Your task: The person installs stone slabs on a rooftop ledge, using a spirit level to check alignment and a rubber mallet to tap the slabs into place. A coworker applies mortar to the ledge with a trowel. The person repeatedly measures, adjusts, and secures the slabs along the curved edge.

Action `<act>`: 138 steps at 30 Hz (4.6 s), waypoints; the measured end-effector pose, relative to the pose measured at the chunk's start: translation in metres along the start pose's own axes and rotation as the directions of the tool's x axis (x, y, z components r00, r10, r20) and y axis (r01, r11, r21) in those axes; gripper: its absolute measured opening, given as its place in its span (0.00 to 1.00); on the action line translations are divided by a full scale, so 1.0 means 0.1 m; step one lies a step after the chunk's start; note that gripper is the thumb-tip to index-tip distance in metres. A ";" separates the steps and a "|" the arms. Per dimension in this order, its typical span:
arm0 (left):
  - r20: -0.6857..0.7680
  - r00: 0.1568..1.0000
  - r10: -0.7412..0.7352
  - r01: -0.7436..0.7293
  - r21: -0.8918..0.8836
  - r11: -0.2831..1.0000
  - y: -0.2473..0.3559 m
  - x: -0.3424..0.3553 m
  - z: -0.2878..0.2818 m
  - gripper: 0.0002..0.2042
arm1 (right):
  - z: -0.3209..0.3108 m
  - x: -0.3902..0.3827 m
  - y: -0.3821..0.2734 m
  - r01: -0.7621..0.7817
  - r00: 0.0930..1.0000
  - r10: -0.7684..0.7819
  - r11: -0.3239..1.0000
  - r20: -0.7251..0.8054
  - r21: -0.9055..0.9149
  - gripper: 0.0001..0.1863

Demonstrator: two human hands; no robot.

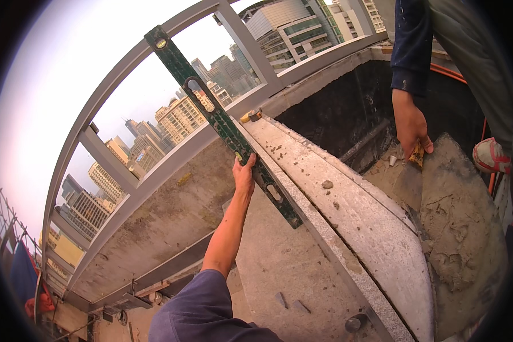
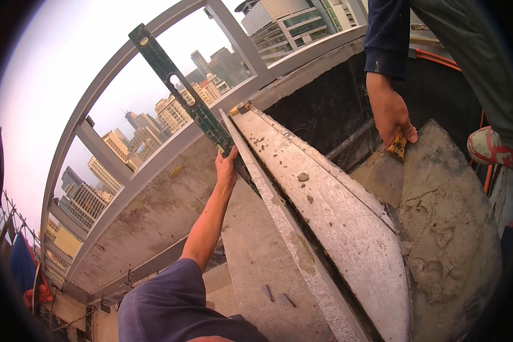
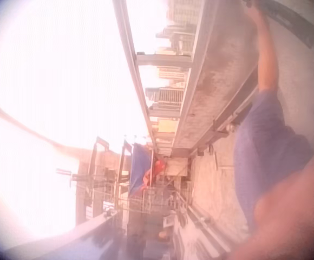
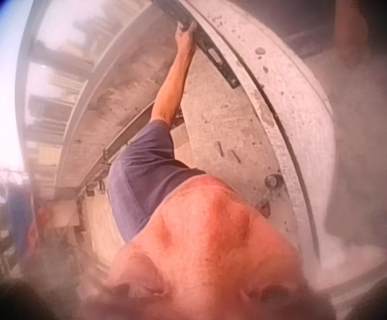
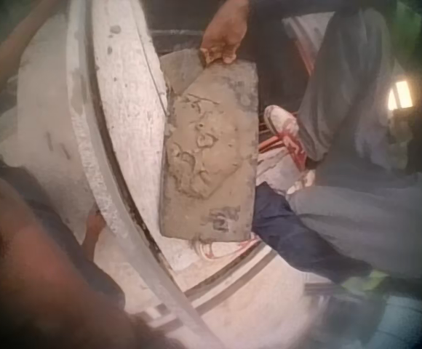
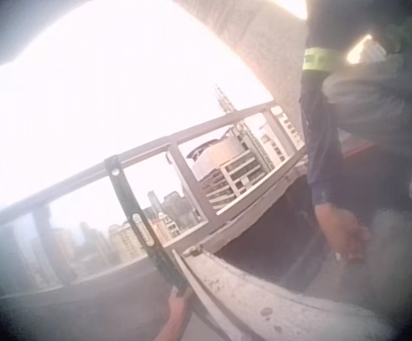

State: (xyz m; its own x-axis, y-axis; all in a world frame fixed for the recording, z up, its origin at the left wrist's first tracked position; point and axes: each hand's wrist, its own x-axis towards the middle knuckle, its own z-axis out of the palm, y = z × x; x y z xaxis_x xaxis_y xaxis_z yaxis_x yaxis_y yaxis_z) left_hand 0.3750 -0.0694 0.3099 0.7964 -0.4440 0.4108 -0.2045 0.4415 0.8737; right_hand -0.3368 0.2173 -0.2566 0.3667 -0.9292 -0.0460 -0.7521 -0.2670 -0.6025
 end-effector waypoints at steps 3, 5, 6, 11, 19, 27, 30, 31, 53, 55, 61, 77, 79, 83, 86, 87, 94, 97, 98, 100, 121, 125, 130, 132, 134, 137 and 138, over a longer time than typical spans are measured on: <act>-0.012 1.000 -0.003 0.003 -0.001 1.000 -0.01 0.01 0.00 0.32 | -0.79 0.36 -0.58 -0.195 0.981 0.181 0.933 0.073 0.303 0.28; -0.006 1.000 0.019 -0.019 0.009 1.000 -0.02 0.02 -0.01 0.33 | -1.26 0.57 -0.99 -0.231 0.973 0.211 0.896 0.095 0.380 0.27; -0.010 1.000 0.006 -0.006 -0.007 1.000 -0.03 0.03 -0.02 0.33 | -1.44 0.64 -1.15 -0.244 0.970 0.223 0.881 0.098 0.405 0.26; 0.005 1.000 0.011 -0.011 0.027 1.000 -0.08 0.06 -0.07 0.35 | -1.76 0.74 -1.43 -0.275 0.961 0.260 0.868 0.092 0.414 0.25; 0.019 1.000 0.012 -0.013 0.017 1.000 -0.10 0.08 -0.09 0.40 | -1.64 0.70 -1.37 -0.340 0.940 0.320 0.864 0.117 0.372 0.25; 0.021 0.999 0.040 -0.040 0.012 0.999 -0.11 0.07 -0.06 0.30 | -1.70 0.72 -1.47 -0.359 0.933 0.349 0.870 0.093 0.339 0.25; 0.007 0.999 0.046 -0.046 0.037 0.998 -0.14 0.10 -0.08 0.25 | -1.77 0.79 -1.59 -0.388 0.919 0.387 0.862 0.071 0.327 0.26; -0.002 0.998 0.056 -0.056 0.047 0.997 -0.15 0.11 -0.09 0.23 | -1.80 0.80 -1.64 -0.401 0.913 0.402 0.862 0.063 0.310 0.26; -0.016 0.995 0.096 -0.094 0.103 0.990 -0.13 0.07 0.00 0.20 | -5.07 2.47 -5.14 0.443 0.402 -0.688 0.724 -0.605 -0.529 0.14; -0.029 0.997 0.077 -0.074 0.114 0.991 -0.16 0.10 -0.01 0.20 | -4.94 2.71 -5.27 0.391 0.433 -0.632 0.774 -0.643 -0.498 0.12; -0.014 1.000 0.022 -0.023 -0.009 1.000 0.20 0.02 -0.35 0.18 | -4.71 2.82 -5.20 0.183 0.538 -0.518 0.842 -0.665 -0.507 0.08; -0.153 0.642 -0.752 0.711 -0.250 0.657 0.31 -3.73 -1.76 0.18 | -4.66 2.75 -5.35 0.158 0.596 -0.522 0.821 -0.610 -0.548 0.10; -0.156 0.544 -0.824 0.780 -0.267 0.566 -0.01 -4.00 -1.93 0.18 | -4.63 2.70 -5.42 0.215 0.565 -0.575 0.795 -0.592 -0.568 0.08; -0.186 0.363 -0.913 0.874 -0.271 0.403 -0.74 -4.38 -2.28 0.20 | -4.61 2.72 -5.50 0.151 0.537 -0.519 0.835 -0.665 -0.530 0.09; -0.268 0.181 -0.946 0.930 -0.266 0.253 -1.07 -4.60 -2.48 0.14 | -4.65 2.76 -5.44 0.150 0.610 -0.496 0.838 -0.618 -0.525 0.09; -0.252 0.214 -0.944 0.929 -0.246 0.277 -1.12 -4.67 -2.51 0.14 | -4.65 2.78 -5.42 0.148 0.617 -0.491 0.840 -0.615 -0.522 0.10; -0.261 0.042 -0.965 0.922 0.382 -0.063 -0.96 -4.42 -2.61 0.27 | -4.61 2.88 -5.40 0.190 0.616 -0.437 0.890 -0.656 -0.415 0.09; -0.185 -0.063 -0.981 0.372 0.908 -0.195 -0.79 -3.92 -2.73 0.29 | -4.57 2.89 -5.44 0.209 0.581 -0.516 0.842 -0.629 -0.498 0.08; -0.202 -0.101 -0.974 0.049 0.977 -0.207 -0.76 -3.81 -2.70 0.28 | -4.57 2.89 -5.44 0.223 0.582 -0.519 0.842 -0.626 -0.491 0.07; 0.066 -0.008 -0.998 -0.247 0.967 0.066 -0.71 -3.68 -2.56 0.26 | -4.57 2.87 -5.42 0.249 0.591 -0.518 0.846 -0.618 -0.471 0.07; 0.333 0.907 -0.259 -0.039 0.676 0.736 0.08 -2.38 -1.04 0.15 | -4.66 2.74 -5.27 0.121 0.674 -0.443 0.856 -0.591 -0.503 0.20; 0.228 0.938 0.260 -0.340 0.464 0.818 1.08 -0.95 -0.57 0.16 | -4.68 2.77 -5.26 0.137 0.722 -0.430 0.856 -0.542 -0.498 0.22; 0.411 0.882 0.230 -0.442 0.555 0.705 1.82 0.47 -0.05 0.13 | -4.63 2.79 -5.15 0.122 0.756 -0.430 0.833 -0.494 -0.539 0.23; 0.386 0.908 0.166 -0.371 0.550 0.749 1.74 0.93 0.06 0.12 | -4.63 2.81 -5.10 0.163 0.741 -0.473 0.816 -0.478 -0.555 0.23; 0.372 0.922 0.110 -0.311 0.538 0.783 1.56 1.40 0.11 0.11 | -4.65 2.85 -5.07 0.205 0.728 -0.520 0.787 -0.448 -0.582 0.22; 0.253 0.967 0.005 -0.149 0.552 0.820 1.11 1.95 0.14 0.12 | -4.72 2.88 -5.10 0.247 0.743 -0.554 0.749 -0.375 -0.615 0.21; 0.278 0.960 0.032 -0.193 0.572 0.797 0.95 2.08 0.13 0.13 | -4.76 2.87 -5.12 0.242 0.782 -0.523 0.756 -0.338 -0.608 0.23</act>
State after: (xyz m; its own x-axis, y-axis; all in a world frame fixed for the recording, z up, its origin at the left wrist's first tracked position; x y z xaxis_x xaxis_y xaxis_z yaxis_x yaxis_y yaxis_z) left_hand 0.5137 -0.1298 0.4814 0.5994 -0.6290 0.4951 -0.6420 -0.0083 0.7666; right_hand -0.1065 -0.0346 0.4177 0.4951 -0.6737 0.5487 -0.8127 -0.5825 0.0181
